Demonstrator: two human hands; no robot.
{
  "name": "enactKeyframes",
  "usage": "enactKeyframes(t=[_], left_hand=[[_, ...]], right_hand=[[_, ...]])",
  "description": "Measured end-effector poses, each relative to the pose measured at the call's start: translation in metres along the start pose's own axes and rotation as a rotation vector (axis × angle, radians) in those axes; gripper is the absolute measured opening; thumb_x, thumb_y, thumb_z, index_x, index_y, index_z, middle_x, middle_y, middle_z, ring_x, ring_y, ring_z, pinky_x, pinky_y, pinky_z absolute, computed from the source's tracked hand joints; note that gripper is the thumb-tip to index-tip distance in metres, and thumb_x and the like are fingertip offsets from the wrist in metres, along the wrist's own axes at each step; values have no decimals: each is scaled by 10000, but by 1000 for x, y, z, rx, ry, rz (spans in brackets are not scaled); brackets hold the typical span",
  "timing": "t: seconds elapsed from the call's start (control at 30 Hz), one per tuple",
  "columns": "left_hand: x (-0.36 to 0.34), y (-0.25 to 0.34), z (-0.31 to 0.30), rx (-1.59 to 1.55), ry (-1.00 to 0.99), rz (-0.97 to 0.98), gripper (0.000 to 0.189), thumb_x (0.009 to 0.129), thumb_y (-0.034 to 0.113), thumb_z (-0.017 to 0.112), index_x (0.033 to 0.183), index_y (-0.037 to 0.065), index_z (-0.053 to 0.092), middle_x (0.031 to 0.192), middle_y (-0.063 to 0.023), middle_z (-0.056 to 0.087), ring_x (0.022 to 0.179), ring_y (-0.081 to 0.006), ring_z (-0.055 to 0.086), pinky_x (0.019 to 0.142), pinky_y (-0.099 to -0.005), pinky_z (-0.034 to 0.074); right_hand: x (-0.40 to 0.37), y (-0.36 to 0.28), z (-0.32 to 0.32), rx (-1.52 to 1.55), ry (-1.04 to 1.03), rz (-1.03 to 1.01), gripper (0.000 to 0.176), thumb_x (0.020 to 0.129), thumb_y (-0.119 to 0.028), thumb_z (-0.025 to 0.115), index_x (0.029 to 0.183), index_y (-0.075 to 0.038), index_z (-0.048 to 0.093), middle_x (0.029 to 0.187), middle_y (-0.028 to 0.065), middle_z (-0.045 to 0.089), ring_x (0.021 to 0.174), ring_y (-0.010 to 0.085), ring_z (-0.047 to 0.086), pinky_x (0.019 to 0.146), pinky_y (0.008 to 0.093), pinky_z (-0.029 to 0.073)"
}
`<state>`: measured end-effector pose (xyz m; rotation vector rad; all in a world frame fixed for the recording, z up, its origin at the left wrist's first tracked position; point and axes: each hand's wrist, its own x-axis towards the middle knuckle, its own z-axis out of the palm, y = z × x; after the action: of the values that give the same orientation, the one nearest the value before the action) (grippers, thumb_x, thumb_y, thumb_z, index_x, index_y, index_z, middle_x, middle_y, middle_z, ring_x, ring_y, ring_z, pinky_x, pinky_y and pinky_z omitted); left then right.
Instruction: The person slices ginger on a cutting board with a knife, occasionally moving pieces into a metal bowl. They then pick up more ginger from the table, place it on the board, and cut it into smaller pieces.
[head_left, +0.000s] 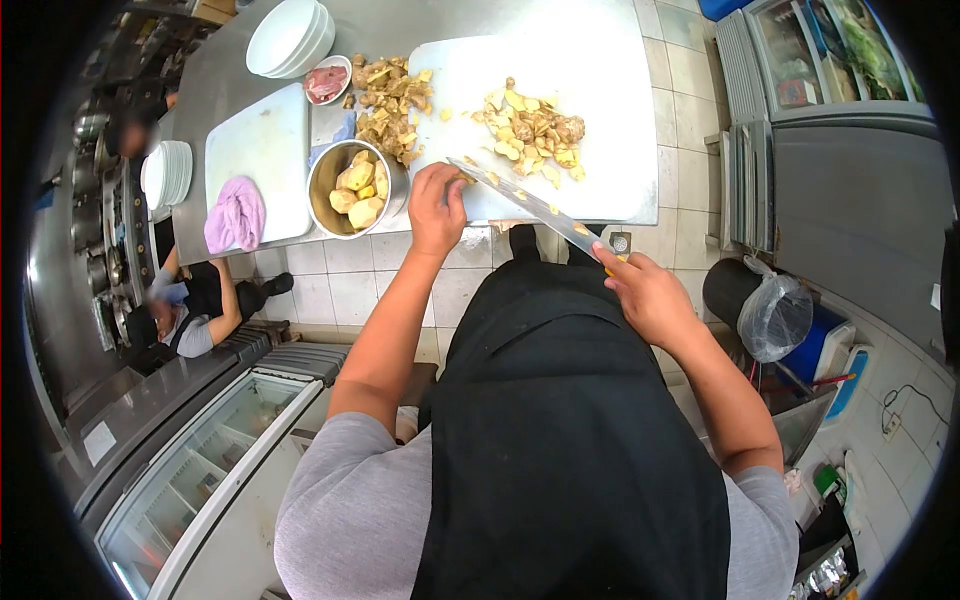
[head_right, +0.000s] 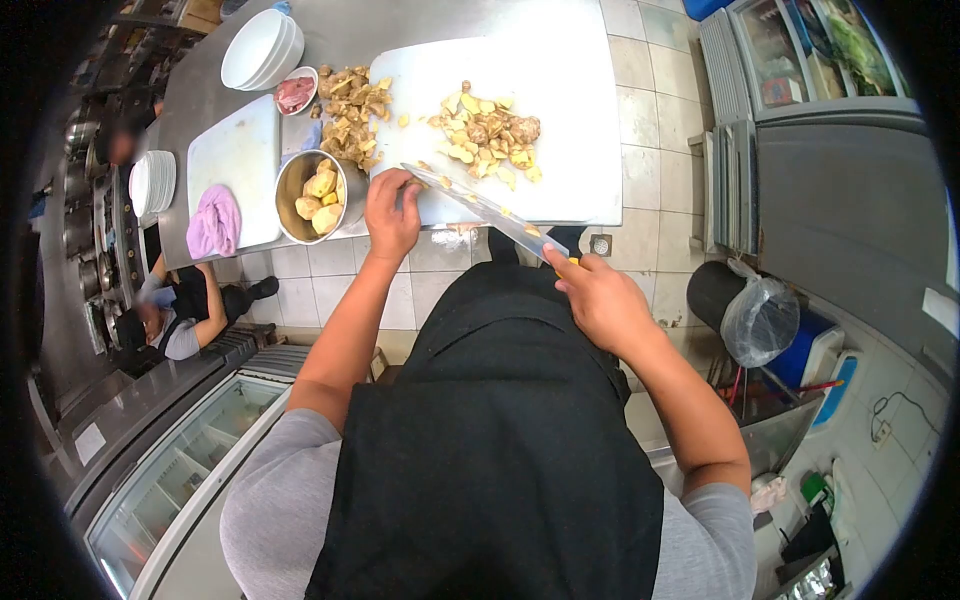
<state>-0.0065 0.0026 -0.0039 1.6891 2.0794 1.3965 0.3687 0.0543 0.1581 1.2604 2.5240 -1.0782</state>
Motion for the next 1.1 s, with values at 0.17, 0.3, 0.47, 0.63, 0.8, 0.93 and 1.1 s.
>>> enactKeyframes(t=[0.17,0.3,0.47,0.63,0.8,0.93,1.1], left_hand=[[1,-2,-3,10,-19,8,249,950,-49,797,1188,23,776,1243,-194,757,1130,-411,739,997,-462,608],[-5,-4,-4,21,-28,41,287,948,-40,802,1225,23,761,1278,-203,750,1176,-424,727,1032,-476,592],[-5,-4,-9,95,-36,131,350,943,-28,810,1283,21,745,1307,-204,730,1197,-422,711,1041,-498,572],[-6,0,-9,89,-47,108,333,937,-43,805,1262,26,769,1260,-178,705,1130,-405,689,999,-490,572],[-8,0,-7,78,-29,66,324,931,-70,792,1242,23,775,1241,-177,701,1125,-399,689,986,-475,586],[-8,-2,-9,68,-34,73,339,929,-88,779,1250,21,770,1236,-181,699,1126,-405,692,987,-476,588],[-11,-6,-10,66,-53,48,337,927,-88,779,1245,22,765,1251,-190,703,1135,-421,698,1002,-485,590]], right_hand=[[46,0,17,128,-36,-54,516,1149,-208,686,1664,-207,649,1042,189,726,986,440,742,881,540,598],[84,7,52,206,42,-122,510,1156,-181,671,1665,-161,647,1060,215,763,1046,446,742,939,539,581],[61,23,42,355,56,-141,544,1146,-168,691,1686,-193,633,1019,197,720,993,426,728,924,516,575],[22,25,10,157,-24,-76,571,1136,-180,712,1698,-221,619,977,171,669,912,414,704,877,511,578],[14,19,-6,112,-82,-65,612,1110,-116,738,1704,-204,618,986,178,648,916,400,657,859,508,558],[15,18,-9,125,-101,-58,609,1112,-118,734,1704,-204,618,990,182,655,910,408,663,862,507,561],[62,18,31,133,-53,-99,581,1139,-160,709,1710,-205,611,966,201,664,902,413,665,892,517,559]])
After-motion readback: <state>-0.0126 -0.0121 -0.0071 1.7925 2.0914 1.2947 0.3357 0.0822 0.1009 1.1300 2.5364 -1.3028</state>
